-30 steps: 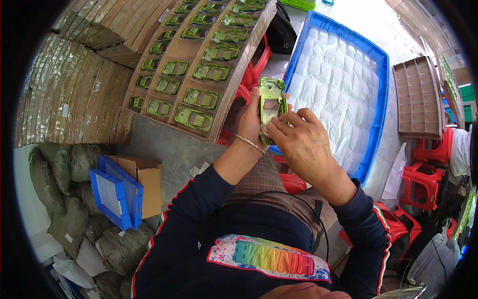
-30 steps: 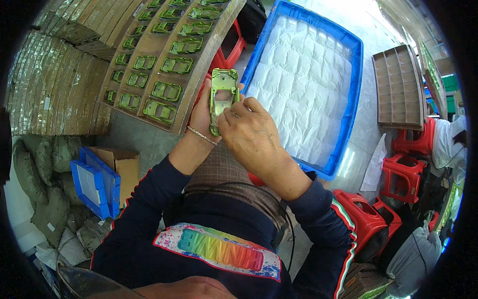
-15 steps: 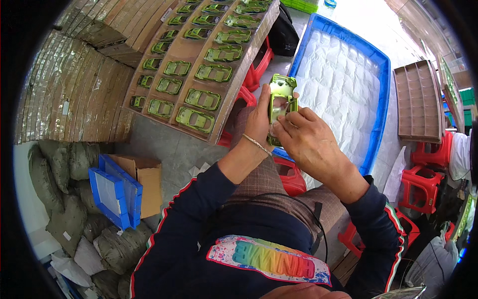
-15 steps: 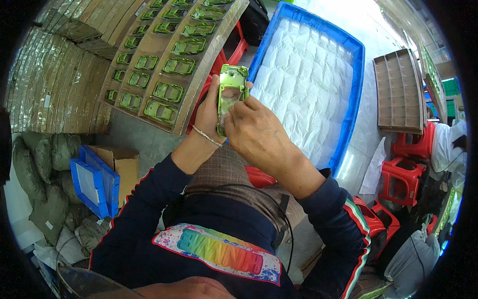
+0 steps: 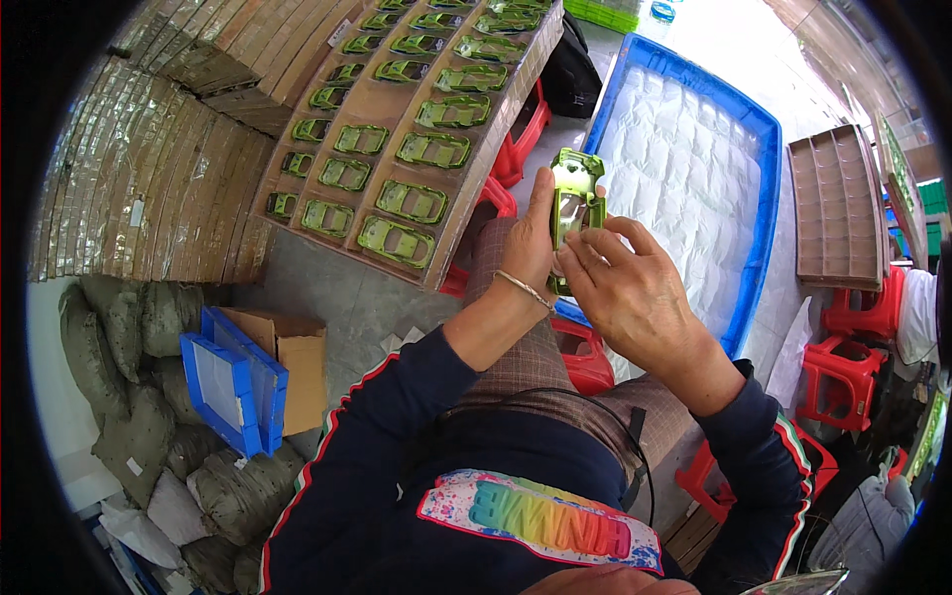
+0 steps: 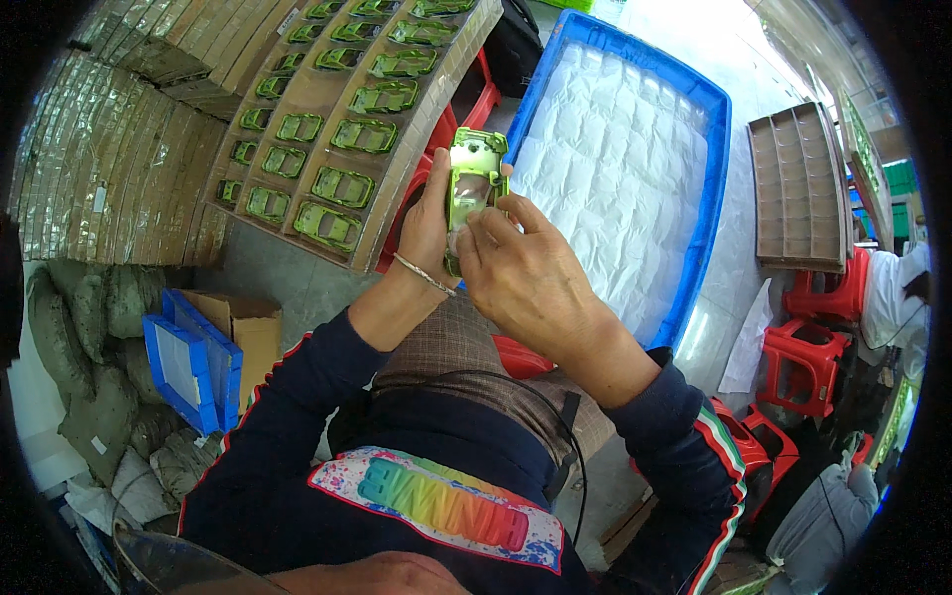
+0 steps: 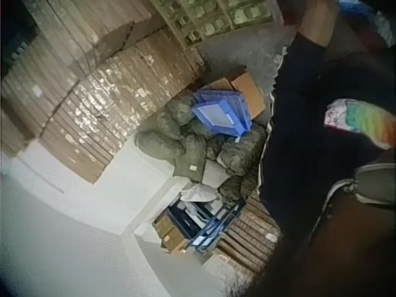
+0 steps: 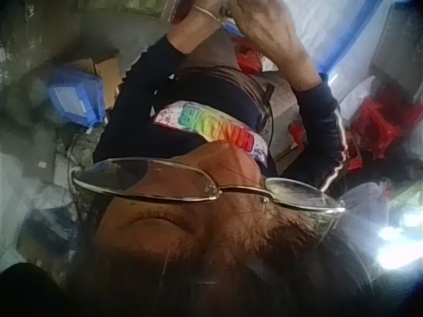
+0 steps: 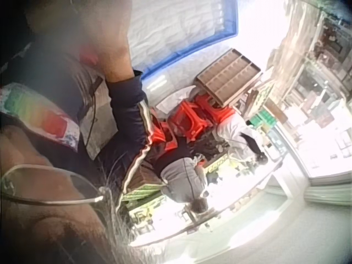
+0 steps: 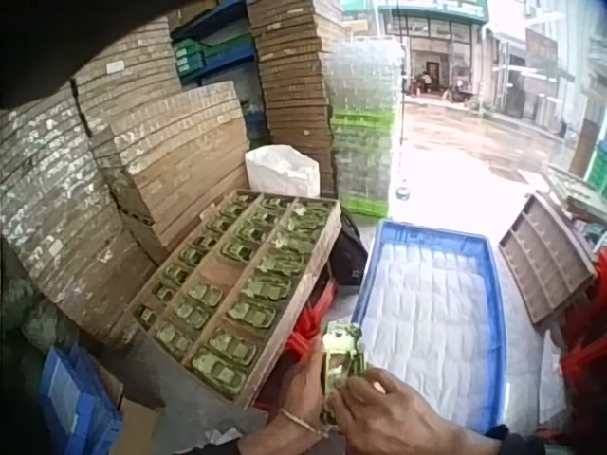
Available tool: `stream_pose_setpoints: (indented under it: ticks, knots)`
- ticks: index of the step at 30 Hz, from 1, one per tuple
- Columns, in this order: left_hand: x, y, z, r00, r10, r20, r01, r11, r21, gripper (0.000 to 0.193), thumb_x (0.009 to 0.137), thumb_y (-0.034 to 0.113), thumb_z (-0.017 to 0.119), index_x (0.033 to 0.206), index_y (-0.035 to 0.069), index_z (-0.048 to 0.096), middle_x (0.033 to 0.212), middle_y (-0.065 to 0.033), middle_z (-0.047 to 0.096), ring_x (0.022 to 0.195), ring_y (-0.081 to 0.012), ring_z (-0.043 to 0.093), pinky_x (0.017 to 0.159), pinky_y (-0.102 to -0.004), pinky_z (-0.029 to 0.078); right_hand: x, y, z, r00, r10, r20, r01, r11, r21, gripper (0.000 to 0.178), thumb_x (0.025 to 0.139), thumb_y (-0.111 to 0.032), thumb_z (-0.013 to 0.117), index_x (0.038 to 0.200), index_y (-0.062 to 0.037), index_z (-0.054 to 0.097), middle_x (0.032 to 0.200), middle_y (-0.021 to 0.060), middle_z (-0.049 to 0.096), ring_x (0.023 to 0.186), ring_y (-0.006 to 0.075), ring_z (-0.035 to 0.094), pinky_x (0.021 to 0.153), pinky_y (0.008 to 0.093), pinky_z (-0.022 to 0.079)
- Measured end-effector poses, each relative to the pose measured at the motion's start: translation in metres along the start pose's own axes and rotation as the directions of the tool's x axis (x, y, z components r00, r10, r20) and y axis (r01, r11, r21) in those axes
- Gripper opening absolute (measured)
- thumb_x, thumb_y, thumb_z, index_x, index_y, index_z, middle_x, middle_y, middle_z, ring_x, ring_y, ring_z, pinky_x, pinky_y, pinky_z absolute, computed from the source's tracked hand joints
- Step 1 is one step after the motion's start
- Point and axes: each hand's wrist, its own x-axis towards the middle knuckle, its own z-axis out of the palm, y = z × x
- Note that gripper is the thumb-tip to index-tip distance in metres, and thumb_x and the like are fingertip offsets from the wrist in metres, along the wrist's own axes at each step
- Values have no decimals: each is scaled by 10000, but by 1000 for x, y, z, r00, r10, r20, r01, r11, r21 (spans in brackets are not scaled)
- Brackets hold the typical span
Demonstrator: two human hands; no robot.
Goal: The person assembles toy cars by taking car shells from a tray and plastic window inserts from a container, fitting the inserts into the shells by hand, and placing the shells back onto the tray.
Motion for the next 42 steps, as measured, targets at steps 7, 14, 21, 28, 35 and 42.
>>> stream_pose_setpoints:
  ticks: [7,14,21,28,35,42]
  knots:
    - [-6,7,10,999,30,28,-30,1000,7,568,990,531,346,1162,46,585,1020,-70,661,851,-147,649,718,-252,534,-2,-1,-6,1000,21,-14,-22,1000,-18,276,686,-90,598,924,41,649,860,101,614,924,196,581,938,354,449]
    - [-9,15,18,998,34,46,-34,999,-9,570,984,540,352,1175,53,579,1053,-82,660,860,-156,653,716,-257,535,0,-5,-8,995,100,-15,-100,995,0,285,706,-87,586,950,51,635,930,132,629,1006,222,578,998,385,422]
    - [-7,13,22,998,53,47,-54,998,19,557,990,531,345,1181,59,572,1048,-65,656,918,-140,633,787,-267,513,-3,0,-5,999,46,-4,-46,999,-16,302,719,-77,572,970,88,609,934,174,628,967,267,608,1028,418,406]
    - [-6,16,26,997,58,47,-59,998,9,540,1011,495,299,1193,44,534,1049,-93,642,905,-160,630,792,-281,539,-1,-1,-7,996,73,-43,-75,996,-40,228,736,-91,548,905,57,588,898,163,615,938,265,612,1025,398,408]
    - [-8,20,32,996,76,48,-77,997,17,544,1012,495,291,1204,45,527,1050,-90,641,915,-157,624,814,-294,529,3,-1,-12,992,118,-45,-119,993,-22,211,732,-92,539,879,56,572,847,134,591,897,249,601,1023,389,406]
    - [-10,17,36,997,80,23,-80,997,-3,544,1012,499,278,1202,58,534,1008,-71,636,906,-165,621,815,-300,529,1,-3,-11,991,123,-49,-124,992,-15,267,736,-89,544,932,87,585,848,138,597,892,258,601,1014,389,413]
